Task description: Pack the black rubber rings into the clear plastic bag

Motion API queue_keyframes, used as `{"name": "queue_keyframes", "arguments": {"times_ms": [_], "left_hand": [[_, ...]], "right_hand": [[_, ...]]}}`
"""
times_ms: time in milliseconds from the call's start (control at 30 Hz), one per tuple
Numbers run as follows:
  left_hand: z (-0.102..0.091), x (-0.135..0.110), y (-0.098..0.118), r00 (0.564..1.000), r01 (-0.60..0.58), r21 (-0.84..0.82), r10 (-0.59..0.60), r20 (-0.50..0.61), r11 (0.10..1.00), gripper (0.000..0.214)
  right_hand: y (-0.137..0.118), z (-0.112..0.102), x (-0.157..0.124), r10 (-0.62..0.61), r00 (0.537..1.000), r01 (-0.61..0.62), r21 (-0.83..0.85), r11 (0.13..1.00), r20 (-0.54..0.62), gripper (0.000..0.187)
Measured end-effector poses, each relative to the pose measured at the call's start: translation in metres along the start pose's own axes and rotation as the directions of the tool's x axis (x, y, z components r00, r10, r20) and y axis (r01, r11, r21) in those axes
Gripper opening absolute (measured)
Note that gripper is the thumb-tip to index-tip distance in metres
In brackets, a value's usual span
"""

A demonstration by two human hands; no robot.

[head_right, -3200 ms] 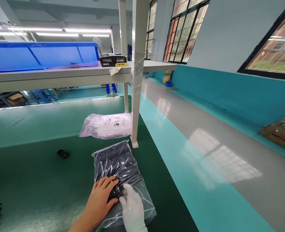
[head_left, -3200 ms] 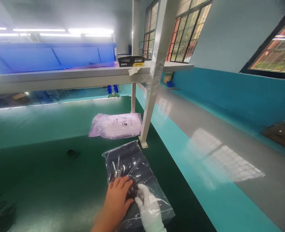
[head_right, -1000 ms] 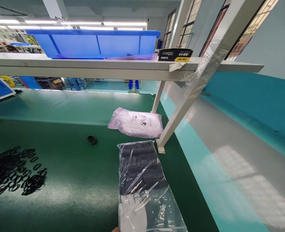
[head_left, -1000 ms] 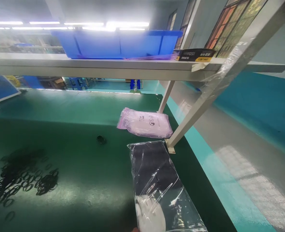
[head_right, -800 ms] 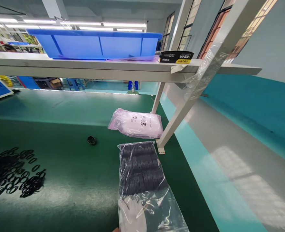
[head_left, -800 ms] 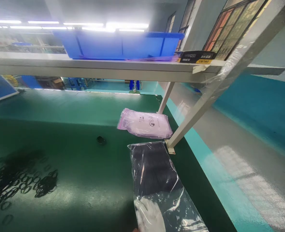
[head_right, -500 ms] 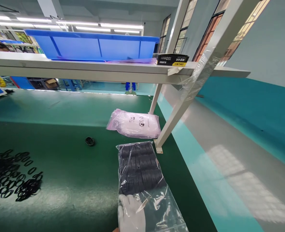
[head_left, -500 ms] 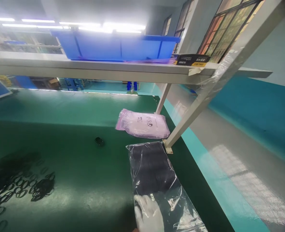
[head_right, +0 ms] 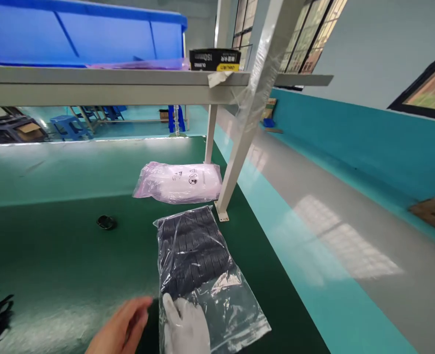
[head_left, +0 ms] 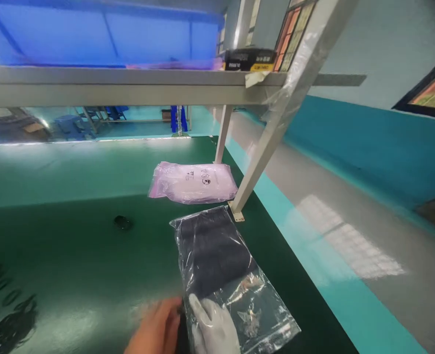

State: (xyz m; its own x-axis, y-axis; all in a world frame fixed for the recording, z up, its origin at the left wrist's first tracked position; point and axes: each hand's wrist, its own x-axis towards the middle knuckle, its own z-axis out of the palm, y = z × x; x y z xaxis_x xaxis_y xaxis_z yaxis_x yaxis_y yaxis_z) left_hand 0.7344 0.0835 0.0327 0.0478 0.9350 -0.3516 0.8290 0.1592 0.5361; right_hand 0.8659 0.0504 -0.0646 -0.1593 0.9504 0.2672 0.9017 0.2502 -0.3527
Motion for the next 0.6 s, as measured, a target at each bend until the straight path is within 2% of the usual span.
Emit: {"name": "queue_keyframes", "arguments": {"times_ms": [100, 200, 267, 367, 600], "left_hand": [[-0.002, 0.028, -0.001, 0.998, 0.061, -0.102, -0.064, -0.022, 0.993, 0.030], [0.010, 0.048, -0.001, 0.987, 0.154, -0.220, -0.159, -0.008, 0.963, 0.036], [0.017, 0.053, -0.004, 0.985, 0.169, -0.286, -0.171, 0.018, 0.943, 0.036], [0.021, 0.057, -0.010, 0.983, 0.180, -0.344, -0.179, 0.034, 0.922, 0.034], [0.025, 0.071, -0.013, 0.972, 0.230, -0.301, -0.234, 0.024, 0.925, 0.025]], "right_hand": [[-0.001, 0.000, -0.002, -0.009, 0.999, 0.008, -0.032, 0.999, -0.041, 0.053], [-0.006, 0.008, -0.007, 0.063, 0.985, -0.079, -0.093, 0.993, -0.158, 0.047], [-0.009, 0.013, -0.011, 0.084, 0.976, -0.112, -0.132, 0.985, -0.200, 0.047], [-0.009, 0.017, -0.011, 0.080, 0.983, -0.101, -0.120, 0.988, -0.167, 0.047], [-0.001, 0.006, -0.004, 0.004, 0.999, -0.008, -0.112, 0.994, -0.042, 0.050]]}}
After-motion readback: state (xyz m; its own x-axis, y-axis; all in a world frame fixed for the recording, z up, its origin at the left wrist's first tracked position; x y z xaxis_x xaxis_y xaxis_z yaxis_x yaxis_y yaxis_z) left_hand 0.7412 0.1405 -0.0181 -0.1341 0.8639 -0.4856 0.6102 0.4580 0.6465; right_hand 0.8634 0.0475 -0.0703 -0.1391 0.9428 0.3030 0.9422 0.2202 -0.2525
